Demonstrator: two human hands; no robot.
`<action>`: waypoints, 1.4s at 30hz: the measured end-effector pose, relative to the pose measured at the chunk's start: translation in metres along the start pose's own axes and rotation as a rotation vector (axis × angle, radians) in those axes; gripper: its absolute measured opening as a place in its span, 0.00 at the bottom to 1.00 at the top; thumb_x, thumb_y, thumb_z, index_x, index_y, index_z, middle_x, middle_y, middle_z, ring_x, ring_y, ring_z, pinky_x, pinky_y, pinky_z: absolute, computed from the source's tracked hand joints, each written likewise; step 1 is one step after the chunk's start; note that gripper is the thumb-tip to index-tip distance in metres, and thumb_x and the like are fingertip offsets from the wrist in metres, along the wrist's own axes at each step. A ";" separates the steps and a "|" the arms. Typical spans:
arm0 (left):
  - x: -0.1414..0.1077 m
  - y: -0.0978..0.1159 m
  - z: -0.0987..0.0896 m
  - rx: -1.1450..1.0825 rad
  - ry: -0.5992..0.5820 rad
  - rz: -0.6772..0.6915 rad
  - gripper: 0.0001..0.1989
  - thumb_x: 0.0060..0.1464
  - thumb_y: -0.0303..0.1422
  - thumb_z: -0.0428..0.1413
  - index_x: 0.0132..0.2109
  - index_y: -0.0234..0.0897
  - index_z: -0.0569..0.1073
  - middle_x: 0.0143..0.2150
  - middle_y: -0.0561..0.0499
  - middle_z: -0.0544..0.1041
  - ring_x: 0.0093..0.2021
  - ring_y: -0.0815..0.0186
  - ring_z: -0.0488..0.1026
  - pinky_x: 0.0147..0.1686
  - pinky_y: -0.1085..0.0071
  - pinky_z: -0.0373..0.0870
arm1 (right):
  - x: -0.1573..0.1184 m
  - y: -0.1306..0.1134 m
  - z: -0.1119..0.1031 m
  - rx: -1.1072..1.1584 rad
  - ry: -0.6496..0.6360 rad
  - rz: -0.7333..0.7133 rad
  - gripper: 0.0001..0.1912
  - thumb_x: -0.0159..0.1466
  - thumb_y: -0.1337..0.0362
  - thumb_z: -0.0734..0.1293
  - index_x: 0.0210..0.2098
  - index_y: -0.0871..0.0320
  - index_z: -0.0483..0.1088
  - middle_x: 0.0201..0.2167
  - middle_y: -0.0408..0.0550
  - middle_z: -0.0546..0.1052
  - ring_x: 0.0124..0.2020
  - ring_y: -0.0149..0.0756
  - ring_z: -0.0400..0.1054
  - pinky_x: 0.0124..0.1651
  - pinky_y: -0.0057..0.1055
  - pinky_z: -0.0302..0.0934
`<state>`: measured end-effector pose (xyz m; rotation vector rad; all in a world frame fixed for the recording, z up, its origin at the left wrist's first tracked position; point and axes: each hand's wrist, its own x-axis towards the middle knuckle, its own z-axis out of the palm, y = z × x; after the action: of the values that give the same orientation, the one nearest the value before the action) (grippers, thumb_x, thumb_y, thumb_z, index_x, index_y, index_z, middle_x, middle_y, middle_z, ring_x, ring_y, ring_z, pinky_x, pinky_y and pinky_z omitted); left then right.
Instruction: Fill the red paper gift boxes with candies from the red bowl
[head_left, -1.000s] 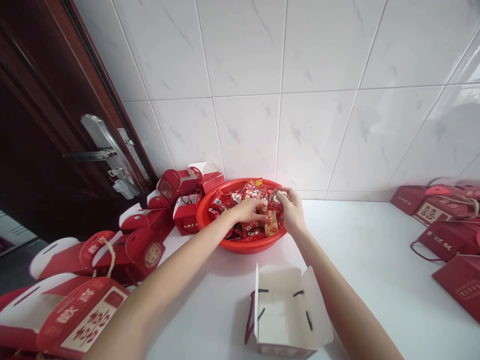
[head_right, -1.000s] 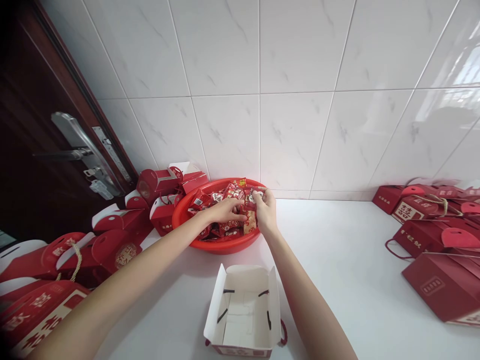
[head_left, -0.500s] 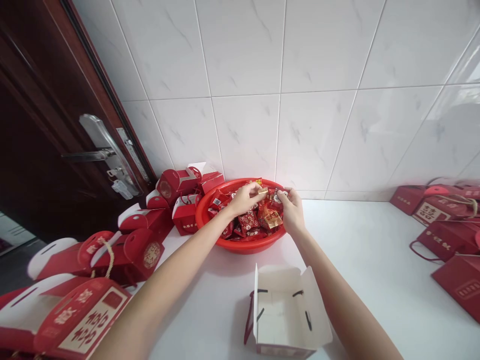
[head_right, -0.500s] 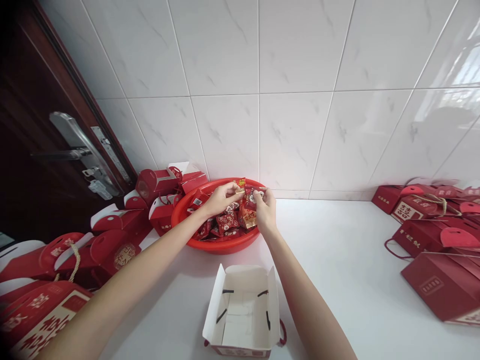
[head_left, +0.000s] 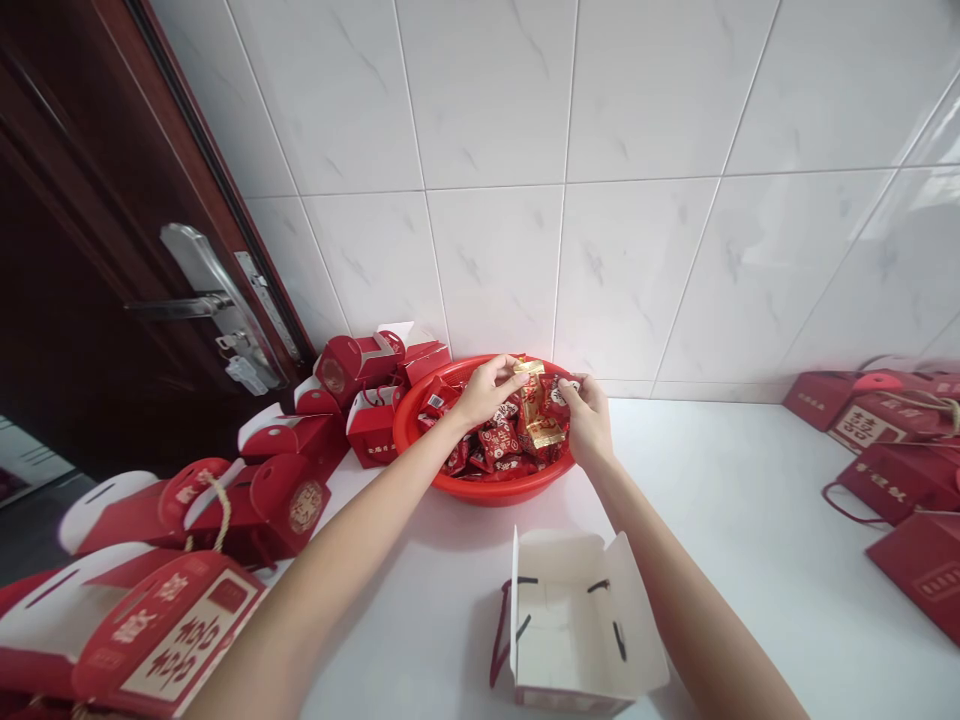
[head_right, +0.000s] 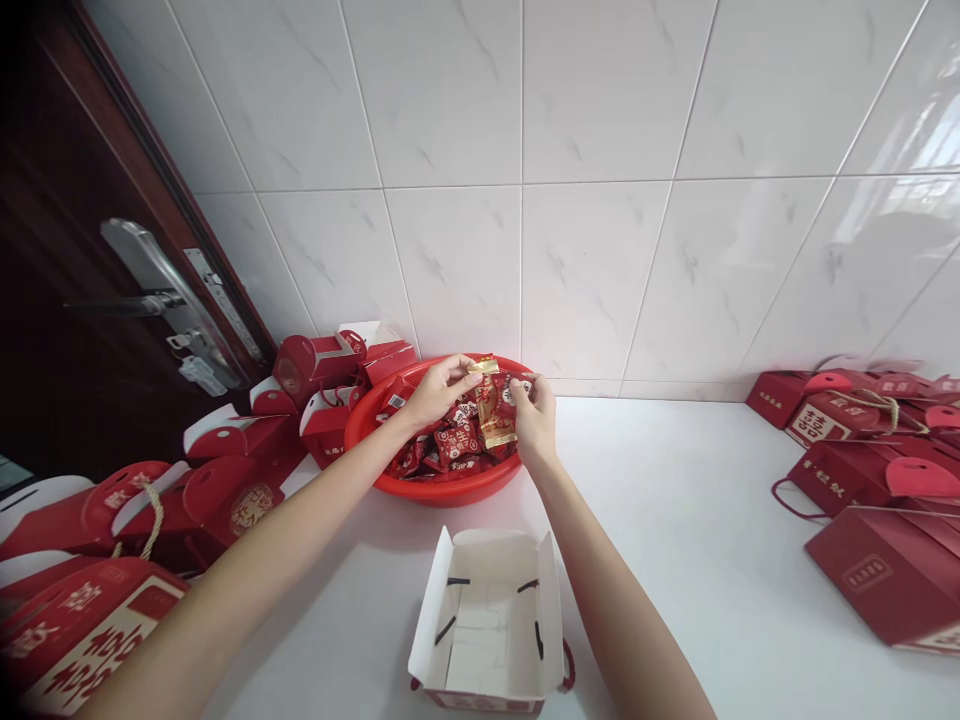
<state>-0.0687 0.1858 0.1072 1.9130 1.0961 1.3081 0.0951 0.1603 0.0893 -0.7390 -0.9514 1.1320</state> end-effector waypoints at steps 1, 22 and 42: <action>0.000 0.000 0.000 -0.006 -0.007 0.002 0.17 0.55 0.47 0.59 0.40 0.37 0.70 0.42 0.48 0.79 0.46 0.59 0.77 0.48 0.64 0.72 | 0.000 -0.001 0.000 -0.004 -0.007 0.002 0.17 0.49 0.51 0.73 0.30 0.54 0.68 0.28 0.40 0.71 0.31 0.34 0.66 0.31 0.31 0.66; -0.008 -0.001 -0.006 0.544 -0.678 -0.324 0.08 0.43 0.28 0.59 0.33 0.38 0.80 0.32 0.53 0.82 0.34 0.64 0.77 0.35 0.74 0.70 | 0.003 0.005 -0.003 -0.012 0.025 -0.044 0.17 0.51 0.50 0.72 0.31 0.54 0.69 0.26 0.39 0.71 0.27 0.32 0.64 0.29 0.31 0.65; -0.016 0.022 0.027 1.145 -0.946 -0.283 0.21 0.44 0.27 0.60 0.47 0.43 0.81 0.47 0.42 0.82 0.58 0.46 0.69 0.64 0.47 0.54 | 0.001 0.002 -0.002 -0.016 0.005 -0.021 0.16 0.51 0.52 0.71 0.32 0.54 0.69 0.28 0.41 0.74 0.30 0.36 0.69 0.30 0.34 0.68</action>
<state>-0.0394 0.1612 0.1077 2.4782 1.5656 -0.6029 0.0960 0.1616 0.0866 -0.7431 -0.9635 1.1048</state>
